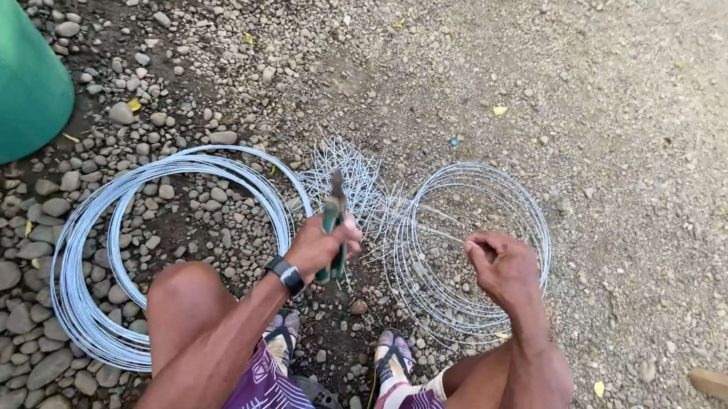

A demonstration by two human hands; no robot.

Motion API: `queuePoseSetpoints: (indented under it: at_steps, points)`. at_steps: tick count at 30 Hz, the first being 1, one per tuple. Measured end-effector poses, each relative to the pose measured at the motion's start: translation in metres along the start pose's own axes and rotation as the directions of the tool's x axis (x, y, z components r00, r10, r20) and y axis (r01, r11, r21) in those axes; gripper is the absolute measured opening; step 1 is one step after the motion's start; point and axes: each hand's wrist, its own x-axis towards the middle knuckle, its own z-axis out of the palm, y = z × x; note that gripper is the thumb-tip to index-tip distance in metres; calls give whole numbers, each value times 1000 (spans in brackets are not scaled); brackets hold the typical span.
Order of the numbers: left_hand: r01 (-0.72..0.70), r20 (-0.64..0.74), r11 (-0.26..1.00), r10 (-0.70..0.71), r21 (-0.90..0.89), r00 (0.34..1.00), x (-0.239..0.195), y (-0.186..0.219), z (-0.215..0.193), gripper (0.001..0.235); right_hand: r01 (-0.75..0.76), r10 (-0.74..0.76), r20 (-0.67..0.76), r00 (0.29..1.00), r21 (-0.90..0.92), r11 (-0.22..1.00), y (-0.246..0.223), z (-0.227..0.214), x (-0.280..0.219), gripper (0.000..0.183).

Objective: Cutting small pieces of wire from a coil using wire cutters

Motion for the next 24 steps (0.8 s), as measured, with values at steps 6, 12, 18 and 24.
queuePoseSetpoints:
  at_steps: [6,12,18,24]
  points:
    - [-73,134,796,-10,600,991,15,-82,17,36,-379,394,-30,919,219,899,-26,31,8,10]
    - [-216,259,747,61,629,964,11,-81,32,32,-377,403,27,915,413,829,-37,54,10,11]
    - [-226,268,757,70,613,961,15,-77,34,32,-380,379,80,922,380,843,-36,68,11,11]
    - [-196,258,781,45,593,965,10,-64,33,31,-390,370,124,921,323,862,-26,87,11,9]
